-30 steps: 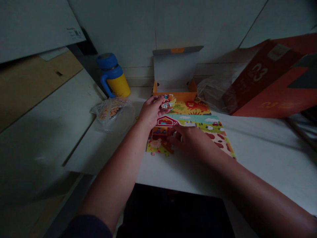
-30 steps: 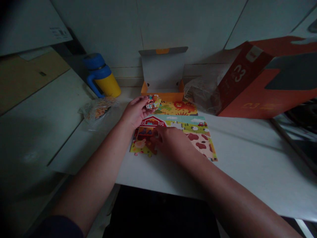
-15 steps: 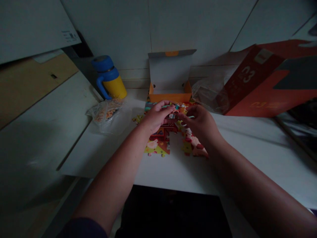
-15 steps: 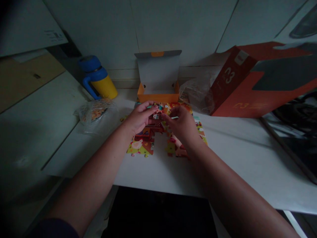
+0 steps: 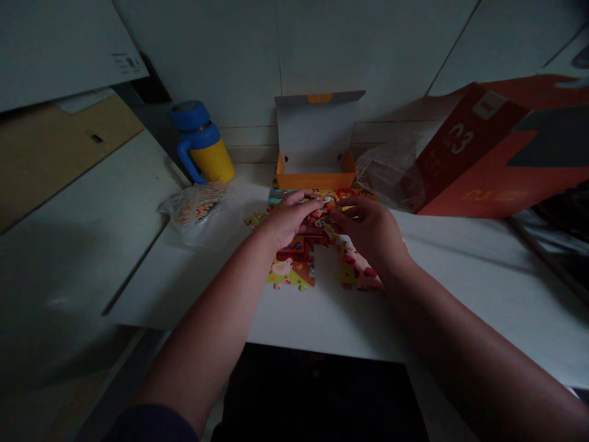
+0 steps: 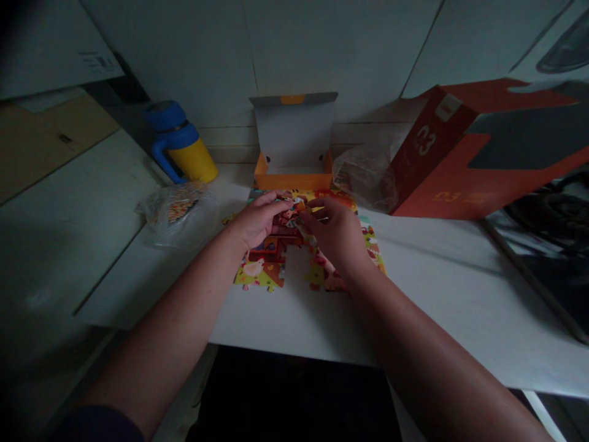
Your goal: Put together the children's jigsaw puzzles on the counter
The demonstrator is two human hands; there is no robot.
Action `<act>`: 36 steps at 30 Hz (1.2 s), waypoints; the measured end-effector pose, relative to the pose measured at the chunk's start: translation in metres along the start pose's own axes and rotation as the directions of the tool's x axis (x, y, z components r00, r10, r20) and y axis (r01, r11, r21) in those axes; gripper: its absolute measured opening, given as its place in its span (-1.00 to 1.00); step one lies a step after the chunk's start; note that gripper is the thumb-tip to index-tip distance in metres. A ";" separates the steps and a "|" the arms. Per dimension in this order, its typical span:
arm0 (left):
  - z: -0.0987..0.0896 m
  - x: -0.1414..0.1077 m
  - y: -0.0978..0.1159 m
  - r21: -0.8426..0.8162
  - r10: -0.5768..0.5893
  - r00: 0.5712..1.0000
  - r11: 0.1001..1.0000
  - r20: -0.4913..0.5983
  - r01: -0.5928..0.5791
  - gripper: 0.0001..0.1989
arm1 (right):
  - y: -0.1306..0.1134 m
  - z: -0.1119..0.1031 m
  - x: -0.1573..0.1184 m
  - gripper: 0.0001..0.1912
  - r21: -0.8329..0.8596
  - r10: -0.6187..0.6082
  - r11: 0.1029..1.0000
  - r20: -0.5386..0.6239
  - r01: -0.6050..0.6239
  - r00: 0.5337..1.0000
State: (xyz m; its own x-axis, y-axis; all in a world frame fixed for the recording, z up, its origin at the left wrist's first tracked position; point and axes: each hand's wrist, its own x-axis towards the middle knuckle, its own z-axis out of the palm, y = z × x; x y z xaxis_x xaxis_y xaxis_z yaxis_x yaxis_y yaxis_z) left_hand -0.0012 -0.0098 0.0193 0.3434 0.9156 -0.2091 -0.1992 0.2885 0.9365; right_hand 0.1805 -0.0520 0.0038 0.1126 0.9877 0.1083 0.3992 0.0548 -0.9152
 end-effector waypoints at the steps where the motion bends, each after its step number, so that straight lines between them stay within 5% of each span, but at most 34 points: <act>1: 0.001 0.000 0.000 -0.007 -0.001 1.000 1.000 0.005 0.001 -0.79 | 0.000 0.000 0.000 -0.57 -0.003 -0.005 1.000 -0.002 0.005 1.000; 6: -0.003 0.006 0.000 -0.082 0.043 0.993 0.995 -0.114 -0.053 -0.83 | -0.004 -0.005 0.001 -0.53 0.058 0.007 0.998 0.010 -0.008 1.000; 10: -0.016 0.014 0.002 -0.174 0.107 0.965 0.973 -0.238 -0.151 -0.85 | -0.012 -0.013 -0.001 -0.48 0.123 0.100 0.985 0.150 -0.119 0.984; 17: -0.022 0.018 0.005 -0.216 0.081 0.945 0.964 -0.316 -0.155 -0.86 | -0.013 -0.019 -0.005 -0.82 -0.165 0.179 0.979 0.408 -0.120 0.895; 36: -0.022 0.018 0.002 -0.203 0.084 0.956 0.968 -0.281 -0.145 -0.81 | -0.028 -0.019 -0.012 -0.83 -0.596 0.162 0.794 0.396 0.118 0.904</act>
State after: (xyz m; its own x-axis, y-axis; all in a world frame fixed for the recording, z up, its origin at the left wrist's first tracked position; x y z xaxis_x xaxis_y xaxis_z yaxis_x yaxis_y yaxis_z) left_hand -0.0153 0.0129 0.0114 0.0541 0.9783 -0.2000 -0.4287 0.2036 0.8802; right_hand 0.1853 -0.0681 0.0354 -0.1934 0.9596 -0.2044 0.8727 0.0731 -0.4828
